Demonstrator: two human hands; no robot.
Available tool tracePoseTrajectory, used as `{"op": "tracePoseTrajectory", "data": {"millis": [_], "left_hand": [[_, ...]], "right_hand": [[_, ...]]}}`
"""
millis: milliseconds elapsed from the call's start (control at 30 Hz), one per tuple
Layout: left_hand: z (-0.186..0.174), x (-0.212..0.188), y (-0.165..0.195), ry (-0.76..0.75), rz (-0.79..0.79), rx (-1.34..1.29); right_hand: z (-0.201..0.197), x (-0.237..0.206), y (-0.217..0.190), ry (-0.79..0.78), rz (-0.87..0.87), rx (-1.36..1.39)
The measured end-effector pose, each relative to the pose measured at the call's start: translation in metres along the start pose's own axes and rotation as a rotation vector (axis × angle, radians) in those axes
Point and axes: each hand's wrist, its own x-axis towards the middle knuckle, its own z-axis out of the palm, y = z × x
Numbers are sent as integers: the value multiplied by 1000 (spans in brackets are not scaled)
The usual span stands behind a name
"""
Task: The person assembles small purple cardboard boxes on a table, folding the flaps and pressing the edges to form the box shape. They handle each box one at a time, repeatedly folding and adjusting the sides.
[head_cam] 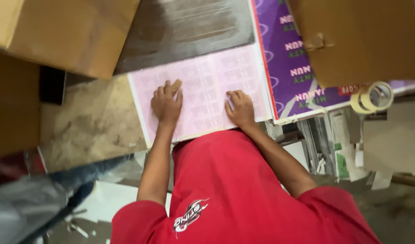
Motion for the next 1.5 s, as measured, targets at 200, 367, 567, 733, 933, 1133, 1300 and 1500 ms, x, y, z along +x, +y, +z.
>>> {"op": "tracePoseTrajectory", "data": {"millis": [200,367,567,733,933,1133,1300,1500], "left_hand": [[9,-17,18,10,-56,65],[6,-15,18,12,-52,-4],[2,-31,28,68,-55,-239],[-2,-52,42,-5,21,-218],[-5,-58,40,-46,153,-66],[-5,-57,41,-59,158,-42],[-8,-52,45,-116,120,-191],[-10,-62,55,-181,120,-157]], "right_hand": [[-2,-1,5,73,-74,29],[-4,-2,7,56,-25,77],[-3,-4,9,125,-73,85],[-1,-5,5,171,-145,-11],[-1,-8,2,261,-10,264],[-6,-7,-7,167,-119,-127],[-9,0,-18,161,-97,-160],[-8,-10,-22,244,-60,17]]}}
